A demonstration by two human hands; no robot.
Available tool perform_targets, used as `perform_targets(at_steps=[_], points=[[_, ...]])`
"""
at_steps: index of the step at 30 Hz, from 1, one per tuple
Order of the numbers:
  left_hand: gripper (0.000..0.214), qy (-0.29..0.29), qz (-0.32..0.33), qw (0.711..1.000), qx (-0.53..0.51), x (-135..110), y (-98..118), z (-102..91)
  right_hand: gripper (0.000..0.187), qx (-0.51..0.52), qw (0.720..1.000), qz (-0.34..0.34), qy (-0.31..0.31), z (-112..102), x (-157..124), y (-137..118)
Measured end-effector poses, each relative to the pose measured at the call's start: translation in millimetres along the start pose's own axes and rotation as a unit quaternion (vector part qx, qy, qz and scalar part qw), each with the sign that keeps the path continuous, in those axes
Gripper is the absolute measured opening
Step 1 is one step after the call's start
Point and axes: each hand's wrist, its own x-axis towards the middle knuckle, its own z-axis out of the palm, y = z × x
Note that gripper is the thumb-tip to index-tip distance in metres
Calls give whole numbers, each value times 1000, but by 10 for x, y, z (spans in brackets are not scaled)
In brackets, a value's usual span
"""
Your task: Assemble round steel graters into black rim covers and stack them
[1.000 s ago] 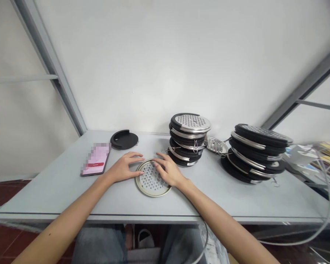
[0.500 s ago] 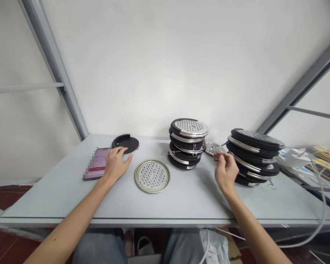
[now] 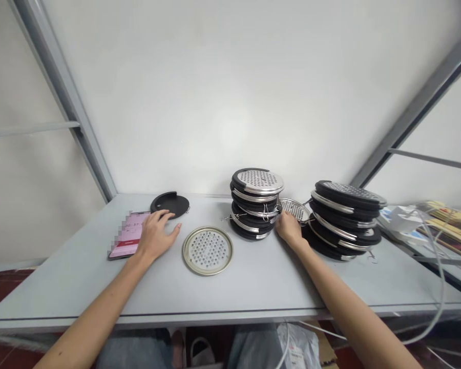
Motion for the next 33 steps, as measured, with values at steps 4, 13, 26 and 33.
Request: perform_targets(at_steps=[4, 13, 26, 33], points=[[52, -175, 115, 970, -121, -87, 180, -93, 34, -17, 1000, -1, 12, 3, 68, -40], [92, -296, 134, 930, -170, -119, 217, -81, 37, 15, 990, 5, 138, -255, 122, -110], [57, -223, 84, 959, -157, -140, 190, 47, 18, 308, 801, -109, 501, -1332, -135, -381], [74, -153, 55, 966, -199, -117, 222, -24, 19, 594, 690, -142, 388, -1624, -554, -1152]])
